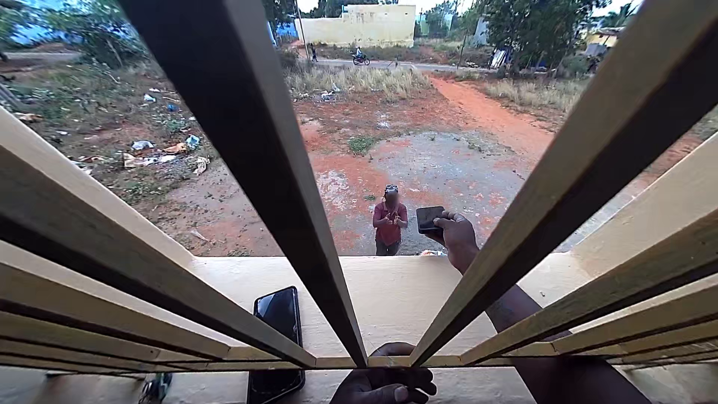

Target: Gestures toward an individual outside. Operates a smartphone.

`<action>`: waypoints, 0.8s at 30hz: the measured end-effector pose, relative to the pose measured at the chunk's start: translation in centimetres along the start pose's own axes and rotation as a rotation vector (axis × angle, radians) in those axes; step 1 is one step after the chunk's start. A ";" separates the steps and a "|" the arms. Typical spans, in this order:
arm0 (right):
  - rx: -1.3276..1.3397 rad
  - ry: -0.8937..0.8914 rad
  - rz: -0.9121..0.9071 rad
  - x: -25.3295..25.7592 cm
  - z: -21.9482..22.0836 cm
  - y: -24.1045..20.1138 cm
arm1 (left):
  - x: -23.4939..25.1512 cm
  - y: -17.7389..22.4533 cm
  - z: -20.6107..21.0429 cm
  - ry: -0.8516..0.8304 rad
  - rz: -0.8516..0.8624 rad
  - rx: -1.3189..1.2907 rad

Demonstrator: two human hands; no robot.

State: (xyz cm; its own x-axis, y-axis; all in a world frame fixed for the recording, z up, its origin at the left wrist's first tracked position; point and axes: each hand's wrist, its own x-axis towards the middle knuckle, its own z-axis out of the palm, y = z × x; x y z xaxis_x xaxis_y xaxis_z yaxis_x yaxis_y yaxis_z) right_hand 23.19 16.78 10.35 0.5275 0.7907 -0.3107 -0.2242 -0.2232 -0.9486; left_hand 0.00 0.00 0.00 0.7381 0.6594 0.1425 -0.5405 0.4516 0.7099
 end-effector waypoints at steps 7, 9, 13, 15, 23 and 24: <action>-0.080 -0.010 -0.003 4.8 -1.0 3.0 | 0.1 0.0 -0.3 -0.039 0.009 -0.039; -0.094 -0.010 0.005 4.9 -1.0 3.1 | 0.2 0.0 -0.4 -0.052 0.012 -0.048; -0.074 -0.010 0.017 4.8 -0.9 3.0 | 0.3 0.0 -0.5 -0.067 0.019 -0.050; -0.061 -0.017 0.026 4.8 -1.0 3.1 | 0.2 0.0 -0.4 -0.060 0.024 -0.056; -0.128 0.024 0.097 4.7 -1.0 3.1 | 0.3 -0.5 -0.9 0.003 0.044 -0.143; -0.149 0.026 0.103 4.7 -1.0 3.2 | 0.3 -0.4 -0.8 -0.001 0.038 -0.145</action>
State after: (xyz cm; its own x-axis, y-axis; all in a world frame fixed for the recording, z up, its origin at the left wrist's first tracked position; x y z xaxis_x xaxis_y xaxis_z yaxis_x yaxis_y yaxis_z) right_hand 25.80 19.22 5.78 0.5296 0.7447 -0.4062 -0.1556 -0.3854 -0.9095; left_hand 0.12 0.52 -0.74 0.7164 0.6771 0.1684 -0.6209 0.5085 0.5966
